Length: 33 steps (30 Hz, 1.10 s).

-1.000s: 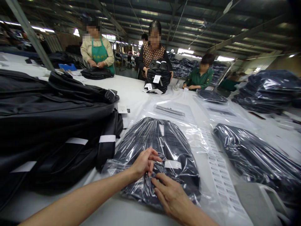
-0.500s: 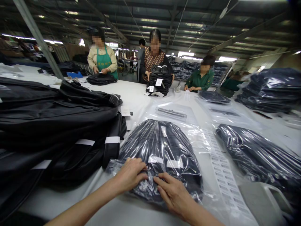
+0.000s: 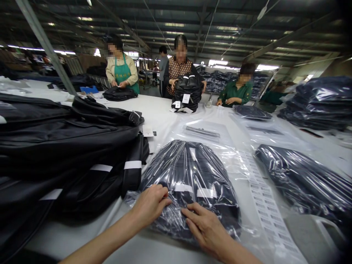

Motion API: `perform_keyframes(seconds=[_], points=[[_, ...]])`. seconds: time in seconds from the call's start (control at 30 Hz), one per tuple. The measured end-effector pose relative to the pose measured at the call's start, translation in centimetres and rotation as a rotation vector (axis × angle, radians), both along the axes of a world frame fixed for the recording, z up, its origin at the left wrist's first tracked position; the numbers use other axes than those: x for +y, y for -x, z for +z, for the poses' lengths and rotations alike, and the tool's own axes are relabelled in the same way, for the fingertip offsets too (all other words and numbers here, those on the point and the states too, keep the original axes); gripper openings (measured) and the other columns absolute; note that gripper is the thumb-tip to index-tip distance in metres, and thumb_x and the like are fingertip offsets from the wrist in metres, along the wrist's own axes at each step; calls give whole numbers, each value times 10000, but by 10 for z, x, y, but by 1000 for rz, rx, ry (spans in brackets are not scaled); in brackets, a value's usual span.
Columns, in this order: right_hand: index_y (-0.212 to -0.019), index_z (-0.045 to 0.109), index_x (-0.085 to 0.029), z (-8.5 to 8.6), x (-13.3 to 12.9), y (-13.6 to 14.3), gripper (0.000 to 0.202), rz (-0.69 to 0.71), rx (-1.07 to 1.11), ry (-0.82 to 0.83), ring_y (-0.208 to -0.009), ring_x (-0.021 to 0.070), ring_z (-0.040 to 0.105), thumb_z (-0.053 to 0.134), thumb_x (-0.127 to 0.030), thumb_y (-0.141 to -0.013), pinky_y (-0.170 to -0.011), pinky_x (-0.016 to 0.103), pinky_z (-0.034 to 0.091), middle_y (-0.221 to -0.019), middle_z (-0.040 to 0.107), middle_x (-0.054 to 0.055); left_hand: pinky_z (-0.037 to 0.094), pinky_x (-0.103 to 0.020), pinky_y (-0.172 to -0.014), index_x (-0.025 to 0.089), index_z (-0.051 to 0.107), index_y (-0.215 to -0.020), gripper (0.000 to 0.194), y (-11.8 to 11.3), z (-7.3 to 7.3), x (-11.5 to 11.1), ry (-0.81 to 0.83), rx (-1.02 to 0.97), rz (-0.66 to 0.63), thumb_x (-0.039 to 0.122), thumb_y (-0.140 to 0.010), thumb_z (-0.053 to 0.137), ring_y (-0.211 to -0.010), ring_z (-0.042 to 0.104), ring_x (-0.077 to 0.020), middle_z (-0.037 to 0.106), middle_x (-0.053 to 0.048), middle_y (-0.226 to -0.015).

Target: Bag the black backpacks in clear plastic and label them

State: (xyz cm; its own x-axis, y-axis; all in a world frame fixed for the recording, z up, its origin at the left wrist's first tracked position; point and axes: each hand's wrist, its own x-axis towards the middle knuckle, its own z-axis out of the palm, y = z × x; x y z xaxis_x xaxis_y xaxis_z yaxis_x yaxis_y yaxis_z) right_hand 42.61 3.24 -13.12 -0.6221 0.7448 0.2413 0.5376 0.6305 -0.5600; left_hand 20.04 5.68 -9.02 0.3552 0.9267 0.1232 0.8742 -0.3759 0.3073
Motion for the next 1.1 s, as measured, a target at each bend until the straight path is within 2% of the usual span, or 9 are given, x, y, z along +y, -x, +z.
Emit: perform_keyframes(seconds=[0.13,0.2,0.27,0.33,0.43,0.7,0.9,1.0,1.1], points=[[-1142,548,-221,1,0,1,309,-6,6,1,-913,157,561,387,-158,-886,-832,288,485,-1043,549,79,357,-420,-907,184,606,-1031,252,-13,-8,-36,-591,-42,-144,90,-849,459,-1019,494,-237,575,-98,-1145],[-1110,556,-213,1,0,1,287,6,17,8,-904,155,560,386,-155,-885,-825,282,484,-1024,551,76,345,-419,-953,145,585,-1099,283,-23,-19,-53,-689,-25,-248,117,-864,430,-1086,475,-248,562,-120,-1191],[-1087,561,-207,1,-1,1,273,16,31,17,-901,152,559,380,-155,-889,-821,274,483,-1013,552,72,334,-437,-973,106,538,-1193,379,-32,-36,-63,-670,117,-272,312,-885,465,-1162,439,-296,545,-146,-1236],[-1073,564,-206,1,-1,1,265,12,39,28,-886,147,561,371,-162,-897,-815,270,485,-1008,551,69,329,-473,-970,89,468,-1281,676,-38,-53,-68,-621,270,-211,567,-805,516,-1207,402,-356,511,-166,-1287],[-1058,564,-203,1,-1,1,258,4,41,46,-873,144,562,357,-175,-906,-819,277,483,-999,549,64,323,-495,-975,115,392,-1346,912,-42,-75,-68,-586,357,-127,700,-669,575,-1245,364,-383,451,-168,-1354],[-1148,520,-195,-6,0,0,347,-64,72,58,-900,153,572,358,-103,-855,-842,293,481,-1046,552,72,368,-472,-972,283,413,-1339,618,-40,-82,-66,-613,366,-73,480,-785,605,-1245,410,-321,465,-85,-1363],[-1181,497,-157,-16,8,6,432,-164,118,46,-999,180,561,365,-42,-786,-903,333,452,-1090,575,102,414,-501,-948,325,336,-1382,670,-39,-80,-68,-505,369,-87,367,-779,624,-1232,426,-343,448,-108,-1372],[-1146,528,-150,1,14,8,375,-188,202,64,-905,169,594,371,-83,-812,-847,320,475,-1021,625,90,410,-508,-958,351,378,-1353,599,-40,-77,-68,-482,360,-65,357,-797,604,-1232,431,-331,455,-101,-1367],[-1158,538,-166,41,8,-22,327,-295,310,7,-694,136,585,409,-217,-862,-693,283,489,-999,644,75,408,-508,-960,370,413,-1325,562,-43,-73,-67,-454,348,-56,328,-796,600,-1232,435,-323,466,-85,-1362]])
